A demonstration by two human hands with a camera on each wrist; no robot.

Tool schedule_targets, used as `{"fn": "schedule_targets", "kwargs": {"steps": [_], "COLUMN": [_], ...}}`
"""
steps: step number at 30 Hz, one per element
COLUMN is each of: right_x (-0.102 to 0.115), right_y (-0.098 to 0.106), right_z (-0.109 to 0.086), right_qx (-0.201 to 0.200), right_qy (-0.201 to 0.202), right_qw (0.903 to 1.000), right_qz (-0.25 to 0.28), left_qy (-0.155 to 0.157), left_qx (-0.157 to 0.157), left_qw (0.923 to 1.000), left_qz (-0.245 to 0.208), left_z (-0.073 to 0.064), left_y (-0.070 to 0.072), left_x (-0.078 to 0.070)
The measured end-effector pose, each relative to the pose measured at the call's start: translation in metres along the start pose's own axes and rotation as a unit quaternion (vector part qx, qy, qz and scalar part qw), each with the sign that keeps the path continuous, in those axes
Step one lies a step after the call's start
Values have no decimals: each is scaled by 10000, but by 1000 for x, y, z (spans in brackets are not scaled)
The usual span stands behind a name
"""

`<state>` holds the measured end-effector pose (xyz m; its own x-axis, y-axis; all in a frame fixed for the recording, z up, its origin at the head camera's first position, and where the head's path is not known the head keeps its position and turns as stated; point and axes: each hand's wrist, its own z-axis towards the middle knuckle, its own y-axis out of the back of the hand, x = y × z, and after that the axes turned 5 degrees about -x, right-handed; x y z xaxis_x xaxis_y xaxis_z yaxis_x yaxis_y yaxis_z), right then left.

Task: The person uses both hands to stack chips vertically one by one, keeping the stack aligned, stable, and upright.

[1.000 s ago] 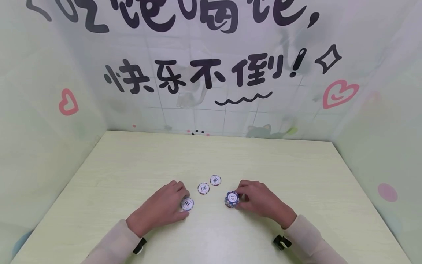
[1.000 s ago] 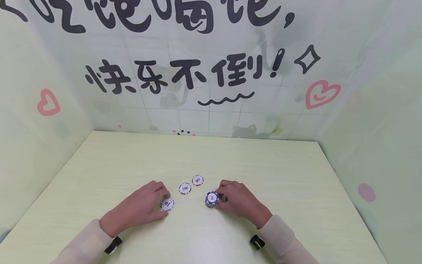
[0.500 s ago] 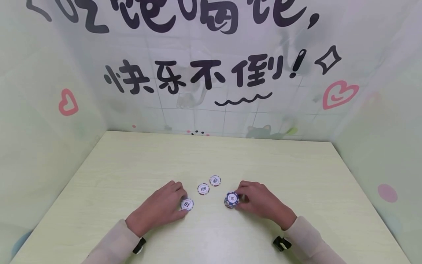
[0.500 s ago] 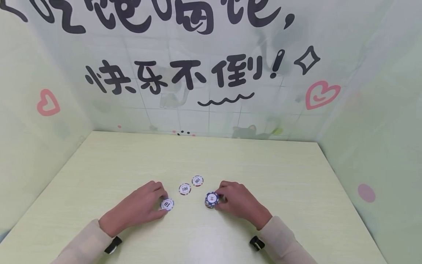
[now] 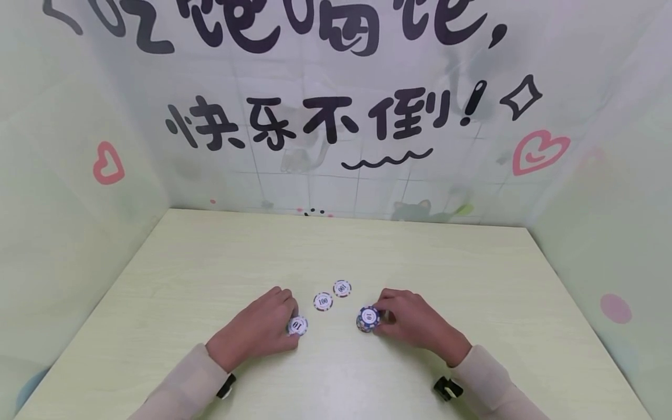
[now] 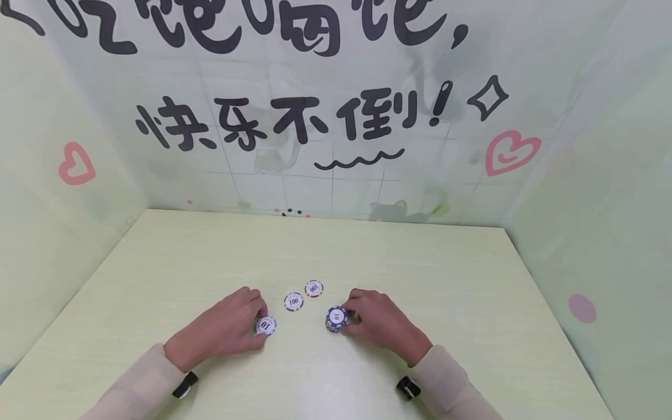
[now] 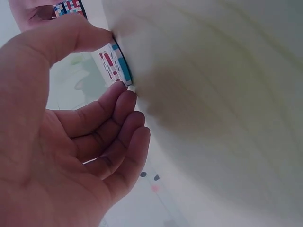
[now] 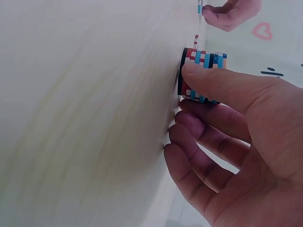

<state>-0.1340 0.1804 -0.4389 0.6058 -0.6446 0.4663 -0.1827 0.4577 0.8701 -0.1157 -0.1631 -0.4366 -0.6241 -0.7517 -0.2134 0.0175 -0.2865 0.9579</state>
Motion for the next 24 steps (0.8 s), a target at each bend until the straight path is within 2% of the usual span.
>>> {"fn": "schedule_targets", "kwargs": {"steps": [17,24], "right_x": [-3,-2], "right_y": [-2,-2], "right_z": [-1,0], "right_qx": [-21,-12], "right_qy": [4,-20], "right_qw": [10000,10000], "right_qz": [49,6], "left_qy": [-146,-381], "left_qx": [-140,-251], "left_qw": [9998,9989], "left_qz": [-67,-58], "left_z": [9,17], "left_y": [-4,-3], "left_x": [-3,-7]}}
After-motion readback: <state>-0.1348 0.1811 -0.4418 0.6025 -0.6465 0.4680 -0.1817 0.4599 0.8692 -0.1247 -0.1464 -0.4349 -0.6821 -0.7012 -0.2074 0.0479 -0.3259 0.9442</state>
